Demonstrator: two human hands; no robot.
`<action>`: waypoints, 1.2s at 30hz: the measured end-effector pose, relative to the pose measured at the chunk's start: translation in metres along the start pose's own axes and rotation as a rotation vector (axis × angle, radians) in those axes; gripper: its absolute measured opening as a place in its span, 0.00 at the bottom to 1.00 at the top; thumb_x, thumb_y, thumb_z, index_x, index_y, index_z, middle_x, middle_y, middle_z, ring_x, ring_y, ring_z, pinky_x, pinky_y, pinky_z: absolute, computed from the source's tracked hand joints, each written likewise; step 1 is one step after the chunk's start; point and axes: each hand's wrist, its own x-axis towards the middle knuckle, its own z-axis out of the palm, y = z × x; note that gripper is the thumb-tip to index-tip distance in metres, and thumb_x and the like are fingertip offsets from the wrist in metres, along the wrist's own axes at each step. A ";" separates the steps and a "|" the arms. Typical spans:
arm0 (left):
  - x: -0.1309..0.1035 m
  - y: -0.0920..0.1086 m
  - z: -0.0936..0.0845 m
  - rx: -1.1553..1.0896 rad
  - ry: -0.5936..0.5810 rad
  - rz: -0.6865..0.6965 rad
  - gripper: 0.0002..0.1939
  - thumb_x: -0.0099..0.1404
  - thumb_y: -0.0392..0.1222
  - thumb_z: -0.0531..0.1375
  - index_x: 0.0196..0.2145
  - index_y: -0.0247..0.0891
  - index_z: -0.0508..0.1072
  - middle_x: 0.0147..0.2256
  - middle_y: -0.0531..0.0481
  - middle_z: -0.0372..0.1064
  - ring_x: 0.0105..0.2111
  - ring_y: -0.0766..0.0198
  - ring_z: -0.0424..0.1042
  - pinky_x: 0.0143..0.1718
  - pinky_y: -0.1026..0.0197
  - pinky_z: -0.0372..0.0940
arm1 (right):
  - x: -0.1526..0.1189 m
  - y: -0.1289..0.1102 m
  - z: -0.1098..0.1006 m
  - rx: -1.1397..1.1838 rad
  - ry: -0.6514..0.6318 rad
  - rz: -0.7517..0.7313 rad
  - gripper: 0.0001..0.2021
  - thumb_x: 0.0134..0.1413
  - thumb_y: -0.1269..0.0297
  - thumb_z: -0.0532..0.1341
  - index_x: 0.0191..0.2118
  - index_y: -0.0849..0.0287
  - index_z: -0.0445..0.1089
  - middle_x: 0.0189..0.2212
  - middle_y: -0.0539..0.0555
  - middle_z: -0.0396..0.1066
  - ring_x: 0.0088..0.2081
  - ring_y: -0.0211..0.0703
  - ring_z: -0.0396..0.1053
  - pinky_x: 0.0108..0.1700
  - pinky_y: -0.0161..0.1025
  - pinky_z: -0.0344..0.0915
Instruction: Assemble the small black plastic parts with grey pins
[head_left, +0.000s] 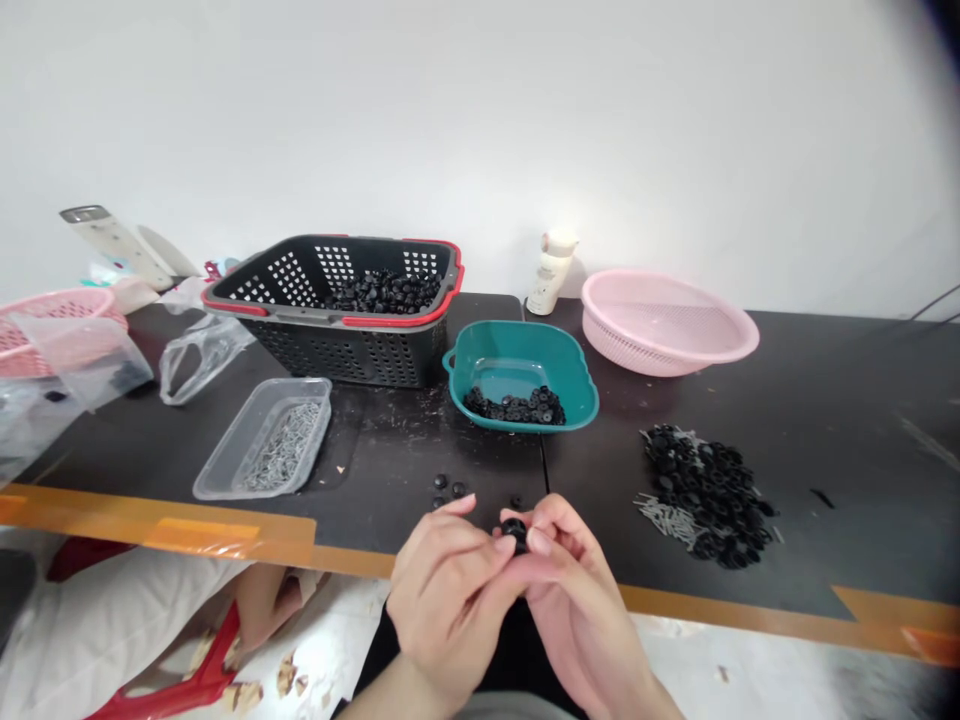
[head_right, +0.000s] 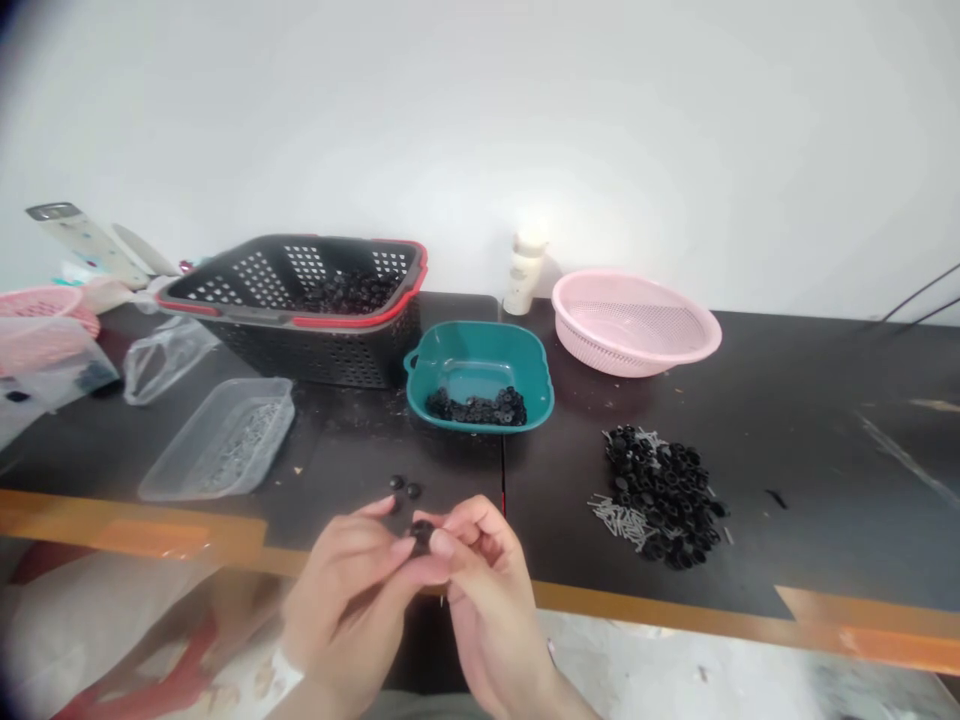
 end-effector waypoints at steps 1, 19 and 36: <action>0.000 0.000 -0.001 0.029 -0.004 0.037 0.04 0.65 0.38 0.65 0.32 0.36 0.74 0.25 0.56 0.73 0.23 0.71 0.73 0.42 0.57 0.77 | 0.000 -0.001 -0.001 -0.006 0.005 0.000 0.09 0.41 0.65 0.76 0.26 0.55 0.74 0.24 0.49 0.74 0.29 0.37 0.72 0.32 0.31 0.68; -0.010 -0.003 0.001 -0.362 -0.003 -0.506 0.07 0.55 0.33 0.71 0.32 0.42 0.81 0.26 0.56 0.75 0.29 0.68 0.76 0.44 0.64 0.75 | 0.000 -0.002 -0.007 -0.069 -0.004 -0.131 0.08 0.44 0.65 0.75 0.27 0.54 0.75 0.26 0.45 0.78 0.36 0.34 0.77 0.41 0.27 0.70; -0.004 -0.006 -0.007 -0.308 -0.188 -0.420 0.11 0.62 0.39 0.67 0.43 0.48 0.82 0.34 0.51 0.83 0.31 0.63 0.81 0.35 0.68 0.76 | -0.001 -0.003 -0.020 -0.238 -0.060 -0.105 0.07 0.48 0.64 0.73 0.27 0.52 0.75 0.27 0.47 0.77 0.43 0.42 0.78 0.45 0.34 0.69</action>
